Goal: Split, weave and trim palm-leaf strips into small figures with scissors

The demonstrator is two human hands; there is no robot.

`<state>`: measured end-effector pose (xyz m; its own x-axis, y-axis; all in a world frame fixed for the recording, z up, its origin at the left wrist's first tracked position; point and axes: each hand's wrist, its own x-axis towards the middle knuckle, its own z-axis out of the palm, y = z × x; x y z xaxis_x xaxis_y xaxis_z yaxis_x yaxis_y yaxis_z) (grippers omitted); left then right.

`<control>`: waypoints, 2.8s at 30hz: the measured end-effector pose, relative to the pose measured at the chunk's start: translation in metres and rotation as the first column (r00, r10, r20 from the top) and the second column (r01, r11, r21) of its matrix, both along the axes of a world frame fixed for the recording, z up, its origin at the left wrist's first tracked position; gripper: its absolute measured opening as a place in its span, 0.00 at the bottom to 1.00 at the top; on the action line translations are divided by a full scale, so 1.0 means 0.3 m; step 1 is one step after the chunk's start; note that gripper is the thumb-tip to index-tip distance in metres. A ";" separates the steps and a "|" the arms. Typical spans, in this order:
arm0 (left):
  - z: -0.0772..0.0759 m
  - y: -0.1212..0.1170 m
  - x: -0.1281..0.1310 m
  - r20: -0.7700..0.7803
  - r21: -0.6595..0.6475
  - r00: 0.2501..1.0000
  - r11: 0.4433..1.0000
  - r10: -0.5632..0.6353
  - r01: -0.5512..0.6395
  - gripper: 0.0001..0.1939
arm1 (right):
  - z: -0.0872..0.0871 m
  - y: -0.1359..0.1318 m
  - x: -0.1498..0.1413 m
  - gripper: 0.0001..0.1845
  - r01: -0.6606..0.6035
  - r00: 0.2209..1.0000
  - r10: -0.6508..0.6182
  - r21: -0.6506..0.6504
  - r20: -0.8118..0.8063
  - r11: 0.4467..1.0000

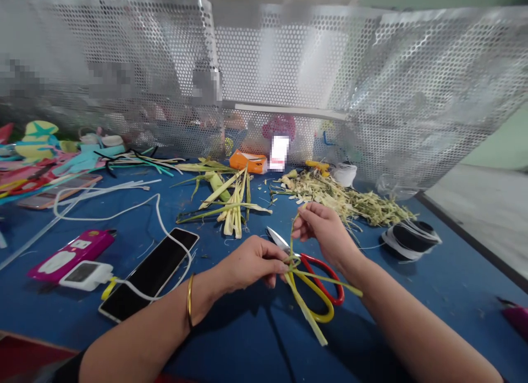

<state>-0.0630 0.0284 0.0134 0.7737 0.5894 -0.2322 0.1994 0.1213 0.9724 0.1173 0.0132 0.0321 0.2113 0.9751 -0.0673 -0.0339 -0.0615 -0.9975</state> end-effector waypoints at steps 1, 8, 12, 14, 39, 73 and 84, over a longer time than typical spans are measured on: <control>0.000 0.003 -0.001 0.012 -0.002 1.000 1.000 -0.004 0.004 0.08 | 0.001 0.000 0.000 0.16 0.005 1.000 -0.005 0.020 -0.004 1.000; 0.002 -0.007 0.001 -0.001 -0.062 0.992 0.990 0.127 -0.127 0.09 | 0.000 0.001 -0.007 0.16 -0.084 0.996 0.078 0.152 0.044 0.985; 0.010 -0.012 0.005 -0.002 -0.121 0.988 0.981 0.153 -0.152 0.09 | -0.012 0.004 -0.014 0.16 -0.102 0.994 0.092 0.195 0.063 0.975; 0.008 -0.011 0.007 -0.004 -0.095 0.988 0.983 0.157 -0.157 0.09 | -0.018 0.004 -0.019 0.15 -0.099 0.994 0.086 0.207 0.073 0.973; 0.005 0.031 0.003 0.035 -0.250 0.904 0.879 0.426 -0.405 0.07 | 0.032 -0.032 0.064 0.12 -0.506 0.375 0.217 0.002 0.901 0.863; 0.040 0.047 -0.016 0.135 -0.414 0.822 0.786 0.553 -0.460 0.04 | -0.121 -0.120 -0.144 0.12 -0.765 0.349 -0.294 0.452 0.890 0.460; 0.035 0.042 -0.007 0.098 -0.394 0.814 0.773 0.572 -0.496 0.03 | -0.124 -0.147 -0.187 0.13 -0.864 0.289 -0.227 0.356 0.930 0.356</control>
<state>-0.0651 0.0409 0.0238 0.4074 0.8357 -0.3683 -0.1915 0.4725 0.8603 0.0612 -0.0310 -0.0052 -0.7534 0.3606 0.5498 0.4546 0.8898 0.0394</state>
